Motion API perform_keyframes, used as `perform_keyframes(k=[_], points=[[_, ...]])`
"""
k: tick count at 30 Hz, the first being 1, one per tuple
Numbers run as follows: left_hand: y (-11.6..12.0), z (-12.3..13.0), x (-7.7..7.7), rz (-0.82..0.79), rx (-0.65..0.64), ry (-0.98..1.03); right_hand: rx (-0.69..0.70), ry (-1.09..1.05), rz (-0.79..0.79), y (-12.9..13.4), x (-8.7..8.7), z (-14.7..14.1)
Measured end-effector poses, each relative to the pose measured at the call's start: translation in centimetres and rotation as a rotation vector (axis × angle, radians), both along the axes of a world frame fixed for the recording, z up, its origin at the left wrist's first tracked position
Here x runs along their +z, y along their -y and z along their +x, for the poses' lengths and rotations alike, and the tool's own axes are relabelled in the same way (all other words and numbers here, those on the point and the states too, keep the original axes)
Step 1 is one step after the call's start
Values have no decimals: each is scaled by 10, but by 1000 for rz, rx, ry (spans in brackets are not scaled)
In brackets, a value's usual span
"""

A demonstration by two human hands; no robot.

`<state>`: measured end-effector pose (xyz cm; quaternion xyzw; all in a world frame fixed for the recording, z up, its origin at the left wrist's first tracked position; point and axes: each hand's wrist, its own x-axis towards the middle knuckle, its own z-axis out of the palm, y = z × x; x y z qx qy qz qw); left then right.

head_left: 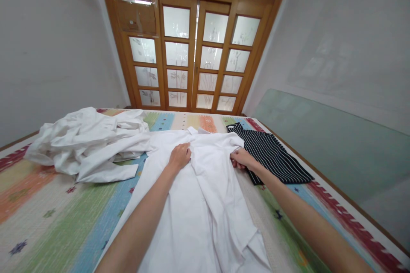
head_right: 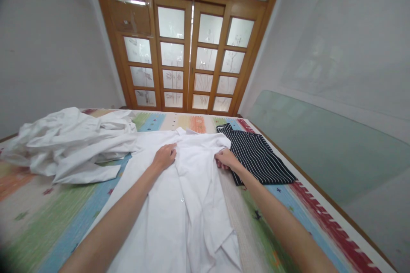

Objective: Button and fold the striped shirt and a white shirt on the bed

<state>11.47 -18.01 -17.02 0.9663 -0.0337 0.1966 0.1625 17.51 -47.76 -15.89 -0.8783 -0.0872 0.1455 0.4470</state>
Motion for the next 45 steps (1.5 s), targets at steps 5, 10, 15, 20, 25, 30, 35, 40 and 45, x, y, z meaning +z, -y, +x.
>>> perform_keyframes(k=[5,10,15,20,25,30,35,40,45], points=[[-1,0,-2,-17,-9,24,-221,149,10,-26,-3,7],[-1,1,-2,-27,-18,24,-293,249,78,-17,24,23],[-1,2,-3,-52,-33,28,-526,447,220,28,67,51],[-1,1,-2,-22,-74,-4,-742,544,235,62,103,68],[-2,3,-6,26,-118,-20,-641,806,10,62,116,62],[-2,5,-10,57,-133,-35,-351,1126,-326,67,104,46],[-2,3,-6,68,-156,-32,-242,1178,-656,92,73,23],[-1,2,-5,87,-160,-34,-516,861,-907,115,40,4],[0,3,-5,92,-150,-39,-840,484,-851,129,20,2]])
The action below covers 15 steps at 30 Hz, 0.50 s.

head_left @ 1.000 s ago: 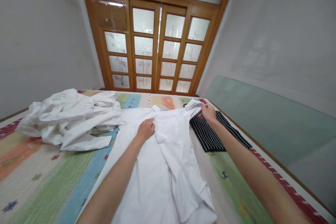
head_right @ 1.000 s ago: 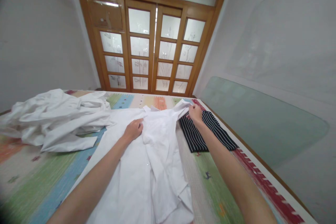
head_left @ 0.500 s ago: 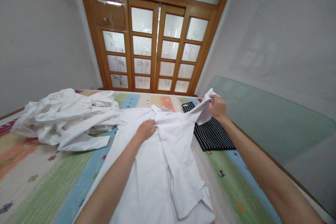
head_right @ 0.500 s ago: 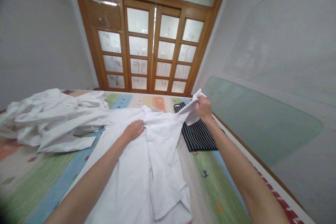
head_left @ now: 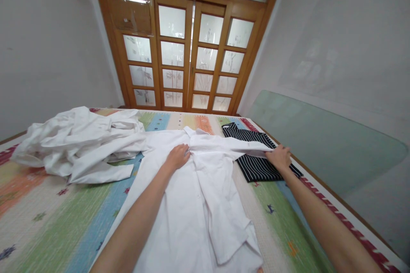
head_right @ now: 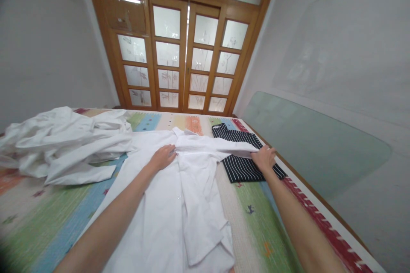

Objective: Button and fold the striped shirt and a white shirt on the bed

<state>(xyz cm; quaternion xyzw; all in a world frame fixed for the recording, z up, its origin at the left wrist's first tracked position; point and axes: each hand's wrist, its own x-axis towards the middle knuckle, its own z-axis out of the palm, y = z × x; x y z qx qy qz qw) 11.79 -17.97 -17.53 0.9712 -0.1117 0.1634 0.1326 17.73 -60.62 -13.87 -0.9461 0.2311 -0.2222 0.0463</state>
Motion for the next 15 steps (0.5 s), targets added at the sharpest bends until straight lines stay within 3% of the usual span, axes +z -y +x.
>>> perform_keyframes(k=[2,4,8,11,13,15], points=[[0,0,0,4,-5,-9,-14,-99,61,7,-2,2],[-1,0,0,4,-8,-10,58,-176,63,16,0,3],[-1,1,-3,-1,-9,-3,222,-7,-155,31,8,1],[-1,1,-3,-2,1,2,218,6,-263,37,16,5],[-1,1,-2,6,-2,-3,220,-187,-191,36,23,12],[0,0,-1,17,-15,-4,361,-348,-71,28,31,22]])
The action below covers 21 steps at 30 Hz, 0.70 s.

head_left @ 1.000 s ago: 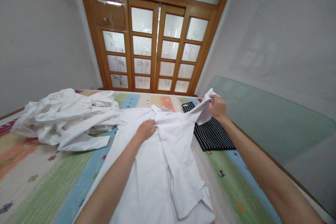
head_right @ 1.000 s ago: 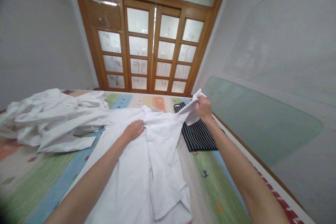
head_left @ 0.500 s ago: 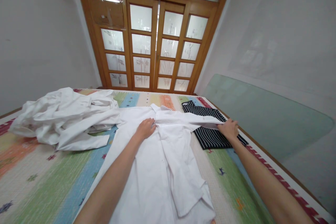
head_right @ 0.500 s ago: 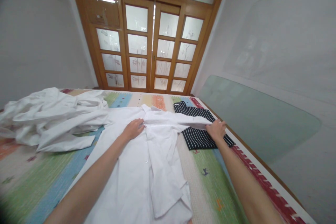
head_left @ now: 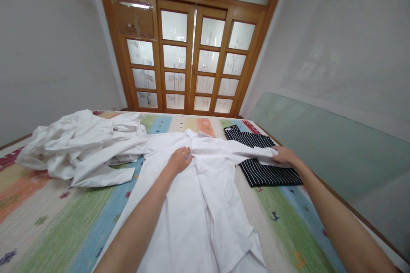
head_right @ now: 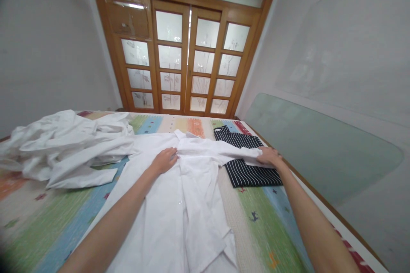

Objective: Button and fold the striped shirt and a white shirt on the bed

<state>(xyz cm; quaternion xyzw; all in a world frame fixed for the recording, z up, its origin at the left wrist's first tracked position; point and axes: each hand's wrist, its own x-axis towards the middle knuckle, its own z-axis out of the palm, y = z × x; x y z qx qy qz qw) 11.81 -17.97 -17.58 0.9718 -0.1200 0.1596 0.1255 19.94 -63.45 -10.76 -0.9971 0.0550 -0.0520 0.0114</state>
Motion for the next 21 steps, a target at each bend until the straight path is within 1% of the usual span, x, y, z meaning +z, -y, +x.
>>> perform_keyframes(k=[2,3,4,6,9,11,13,16,18,19,21], points=[[0,0,1,13,-24,5,219,-56,155,-17,9,9],[0,0,1,20,-37,7,322,-43,239,-30,13,12],[0,0,1,28,-53,9,391,-33,323,-45,17,15],[-1,0,1,47,-102,5,499,-45,450,-83,21,20],[-2,0,2,45,-197,-11,588,25,503,-148,20,29],[-2,-1,3,20,-254,-13,579,63,467,-190,15,37],[-1,-1,4,-2,-305,-5,576,82,437,-225,10,44],[1,-2,5,-32,-351,-12,579,79,417,-263,1,54],[1,1,8,-74,-307,-47,562,55,400,-278,-6,58],[-1,4,10,-94,-254,-68,548,35,391,-283,-9,59],[-6,14,17,-111,-103,-80,519,-8,374,-288,-17,60]])
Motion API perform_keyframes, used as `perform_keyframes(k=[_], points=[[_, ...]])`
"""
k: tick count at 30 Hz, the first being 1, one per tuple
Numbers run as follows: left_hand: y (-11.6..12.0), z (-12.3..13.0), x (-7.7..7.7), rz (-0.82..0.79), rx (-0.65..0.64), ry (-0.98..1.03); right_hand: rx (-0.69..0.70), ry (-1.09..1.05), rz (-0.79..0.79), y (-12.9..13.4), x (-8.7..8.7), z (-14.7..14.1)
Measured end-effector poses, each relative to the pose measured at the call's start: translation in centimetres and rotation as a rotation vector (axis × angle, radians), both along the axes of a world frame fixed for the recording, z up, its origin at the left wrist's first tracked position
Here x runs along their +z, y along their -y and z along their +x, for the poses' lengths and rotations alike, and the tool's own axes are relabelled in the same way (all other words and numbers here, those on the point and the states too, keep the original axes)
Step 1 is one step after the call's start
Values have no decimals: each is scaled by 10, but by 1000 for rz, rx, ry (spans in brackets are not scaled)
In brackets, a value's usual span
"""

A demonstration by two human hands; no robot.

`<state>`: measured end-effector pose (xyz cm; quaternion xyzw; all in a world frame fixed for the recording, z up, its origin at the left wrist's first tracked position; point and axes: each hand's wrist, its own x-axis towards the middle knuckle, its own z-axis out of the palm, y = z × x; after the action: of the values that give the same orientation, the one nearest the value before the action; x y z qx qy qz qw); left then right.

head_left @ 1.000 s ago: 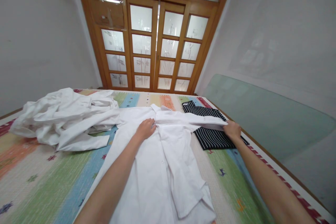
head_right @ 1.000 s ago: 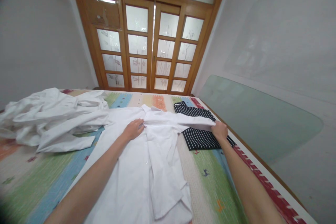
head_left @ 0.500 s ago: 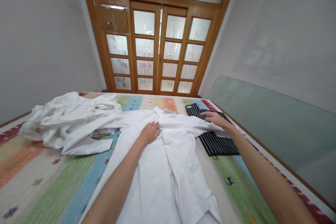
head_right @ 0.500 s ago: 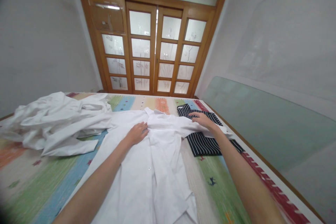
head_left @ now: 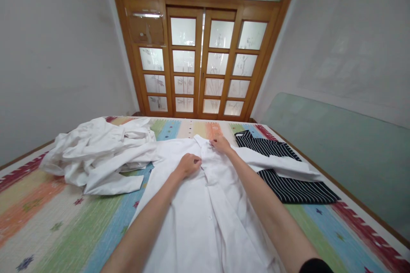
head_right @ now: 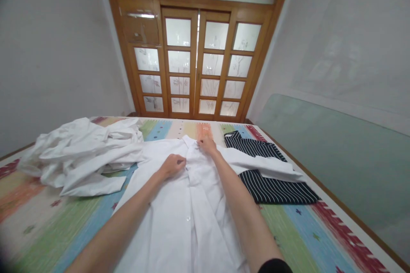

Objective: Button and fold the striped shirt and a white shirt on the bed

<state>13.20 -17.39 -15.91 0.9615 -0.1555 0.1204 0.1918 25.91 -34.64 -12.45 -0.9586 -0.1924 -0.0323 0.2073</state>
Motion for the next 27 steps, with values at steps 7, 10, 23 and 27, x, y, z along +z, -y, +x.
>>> perform_keyframes(k=[7,10,23,27], points=[[-18,69,27,83,160,96,5,-56,-21,6,-17,1],[-18,99,30,146,62,68,-12,-41,-78,10,-14,8],[-40,143,43,367,17,-170,10,-148,-291,40,-3,47],[-49,142,44,357,118,-159,-52,-44,-251,29,2,53]])
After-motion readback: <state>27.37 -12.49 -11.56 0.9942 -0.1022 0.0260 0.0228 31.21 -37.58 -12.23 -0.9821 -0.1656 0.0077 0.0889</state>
